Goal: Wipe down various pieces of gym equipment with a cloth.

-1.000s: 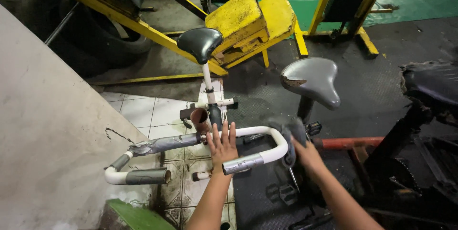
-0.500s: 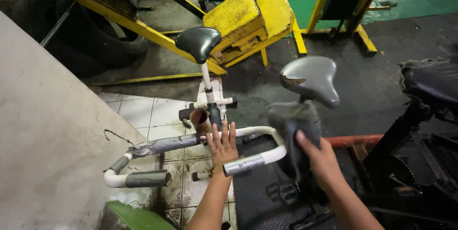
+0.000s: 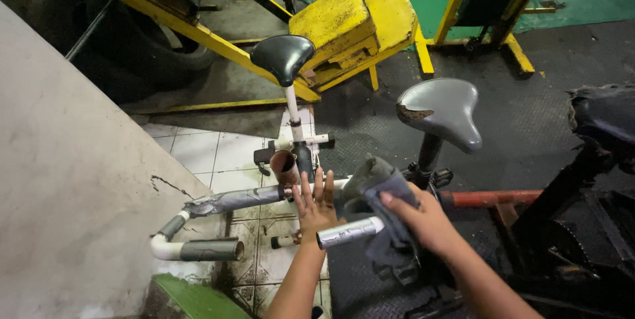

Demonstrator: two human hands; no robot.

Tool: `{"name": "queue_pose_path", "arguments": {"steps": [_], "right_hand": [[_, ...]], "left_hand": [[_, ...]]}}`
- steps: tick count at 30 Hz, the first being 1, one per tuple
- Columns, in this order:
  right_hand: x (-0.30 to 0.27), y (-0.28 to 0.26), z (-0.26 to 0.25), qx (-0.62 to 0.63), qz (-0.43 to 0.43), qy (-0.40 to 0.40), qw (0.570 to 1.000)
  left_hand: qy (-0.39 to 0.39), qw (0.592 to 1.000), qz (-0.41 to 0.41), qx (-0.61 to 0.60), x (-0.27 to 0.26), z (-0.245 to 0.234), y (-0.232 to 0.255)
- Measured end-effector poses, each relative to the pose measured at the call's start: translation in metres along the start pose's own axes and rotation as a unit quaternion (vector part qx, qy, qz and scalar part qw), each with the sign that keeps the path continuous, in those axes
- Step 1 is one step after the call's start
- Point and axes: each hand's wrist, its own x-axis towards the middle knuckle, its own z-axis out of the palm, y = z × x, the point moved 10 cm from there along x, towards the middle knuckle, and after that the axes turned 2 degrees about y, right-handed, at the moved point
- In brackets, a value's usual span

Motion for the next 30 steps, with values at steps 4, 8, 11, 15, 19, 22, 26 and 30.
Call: {"name": "queue_pose_path", "arguments": {"steps": [4, 8, 11, 15, 19, 22, 26, 30], "right_hand": [[0.015, 0.036, -0.002, 0.129, 0.124, -0.012, 0.984], [0.033, 0.094, -0.01, 0.221, 0.157, 0.04, 0.962], [0.028, 0.123, -0.012, 0.25, 0.173, 0.085, 0.949], [0.015, 0.182, -0.019, 0.2, 0.222, 0.123, 0.946], [0.003, 0.236, -0.009, 0.061, 0.214, 0.094, 0.97], [-0.003, 0.227, -0.004, 0.017, 0.241, 0.081, 0.967], [-0.015, 0.134, -0.018, 0.224, 0.236, 0.152, 0.933], [-0.009, 0.042, -0.039, 0.235, 0.121, 0.099, 0.959]], "left_hand": [[0.005, 1.0, 0.0, 0.006, 0.001, 0.007, -0.002], [0.042, 0.999, 0.005, -0.003, 0.002, 0.008, -0.004], [0.041, 0.999, 0.004, -0.004, 0.002, 0.009, -0.003], [0.016, 1.0, -0.008, -0.003, 0.003, 0.009, -0.004], [0.012, 1.0, -0.006, -0.005, 0.002, 0.008, -0.001], [0.022, 1.0, -0.006, -0.008, 0.002, 0.005, -0.003], [0.049, 0.999, 0.005, 0.007, 0.0, 0.011, -0.004], [0.039, 0.999, 0.004, 0.0, 0.003, 0.003, -0.001]]}}
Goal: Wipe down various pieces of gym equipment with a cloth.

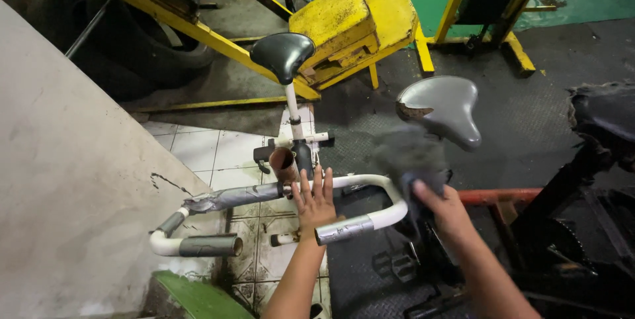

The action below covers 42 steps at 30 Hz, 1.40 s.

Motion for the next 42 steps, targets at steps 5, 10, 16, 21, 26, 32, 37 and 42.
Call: {"name": "queue_pose_path", "arguments": {"steps": [5, 10, 16, 21, 26, 32, 37, 42], "right_hand": [[0.028, -0.018, 0.052, -0.273, -0.002, -0.183, 0.944], [0.097, 0.024, 0.052, -0.412, 0.039, -0.194, 0.889], [0.147, 0.045, 0.058, -0.469, 0.008, -0.199, 0.86], [0.177, 0.056, 0.066, -0.599, -0.013, -0.184, 0.779], [0.15, 0.043, 0.13, -0.638, -0.074, -0.242, 0.727], [0.107, 0.03, 0.173, -0.511, -0.217, -0.42, 0.718], [0.1, 0.024, 0.122, -0.458, -0.135, -0.397, 0.784], [0.126, 0.069, -0.014, -0.351, 0.078, -0.186, 0.915]], "left_hand": [[-0.036, 0.999, -0.006, -0.015, -0.003, 0.003, -0.002], [0.129, 0.987, 0.009, 0.094, -0.004, 0.003, -0.005], [0.056, 0.998, 0.019, 0.014, -0.003, -0.024, -0.003], [0.029, 0.984, -0.002, -0.177, -0.005, -0.01, -0.016], [0.125, 0.951, 0.008, -0.283, -0.016, -0.029, -0.029], [0.165, 0.951, 0.047, -0.256, -0.009, -0.007, -0.025], [0.168, 0.957, 0.079, -0.222, -0.011, -0.021, -0.015], [0.076, 0.987, 0.054, -0.131, -0.006, -0.019, -0.003]]}}
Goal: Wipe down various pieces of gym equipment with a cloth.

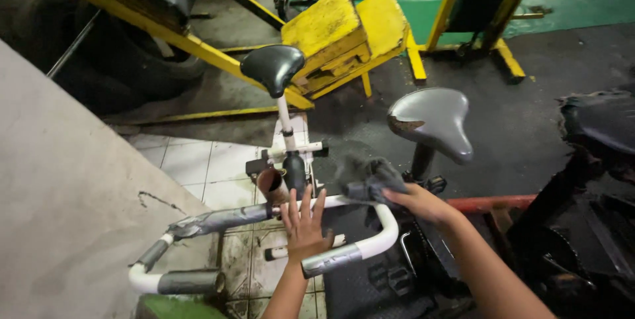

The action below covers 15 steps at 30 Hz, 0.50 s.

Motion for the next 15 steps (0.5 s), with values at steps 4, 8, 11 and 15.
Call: {"name": "queue_pose_path", "arguments": {"steps": [4, 8, 11, 15], "right_hand": [[-0.03, 0.043, -0.004, 0.117, -0.007, 0.03, 0.993], [-0.061, 0.044, -0.003, 0.139, 0.017, 0.097, 0.985], [-0.08, 0.043, 0.026, 0.27, 0.076, 0.116, 0.953], [-0.063, 0.005, 0.059, 0.463, 0.123, 0.054, 0.876]], "left_hand": [[0.067, 0.997, 0.002, 0.036, 0.002, -0.009, 0.017], [0.09, 0.995, -0.028, 0.036, 0.023, -0.018, 0.03], [0.072, 0.997, -0.02, 0.028, 0.017, -0.005, 0.026], [0.131, 0.991, 0.038, 0.005, 0.026, -0.004, 0.015]]}}
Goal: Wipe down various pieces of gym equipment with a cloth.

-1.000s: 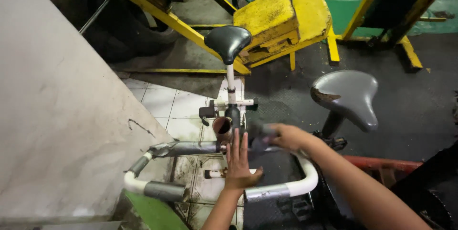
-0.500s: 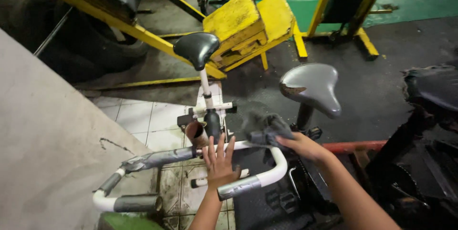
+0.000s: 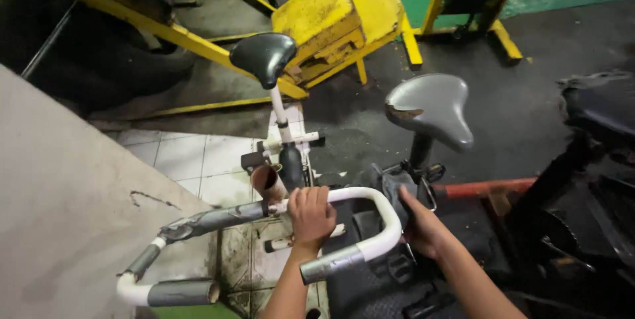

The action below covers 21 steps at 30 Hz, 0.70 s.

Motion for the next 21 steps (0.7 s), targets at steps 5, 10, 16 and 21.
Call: {"name": "queue_pose_path", "arguments": {"steps": [5, 10, 16, 21], "right_hand": [[0.03, -0.006, 0.034, -0.031, 0.069, -0.036, 0.996], [0.04, -0.01, 0.064, -0.134, 0.053, -0.077, 0.986], [0.043, 0.011, 0.118, -0.136, 0.045, -0.098, 0.985], [0.034, 0.038, 0.175, -0.138, 0.069, -0.09, 0.984]], "left_hand": [[0.05, 0.998, 0.019, -0.046, 0.011, -0.019, -0.003], [0.058, 0.997, 0.007, -0.053, 0.011, -0.022, -0.025], [0.04, 0.999, 0.011, -0.032, 0.012, -0.042, -0.065], [-0.004, 1.0, -0.013, -0.005, 0.012, -0.059, -0.113]]}}
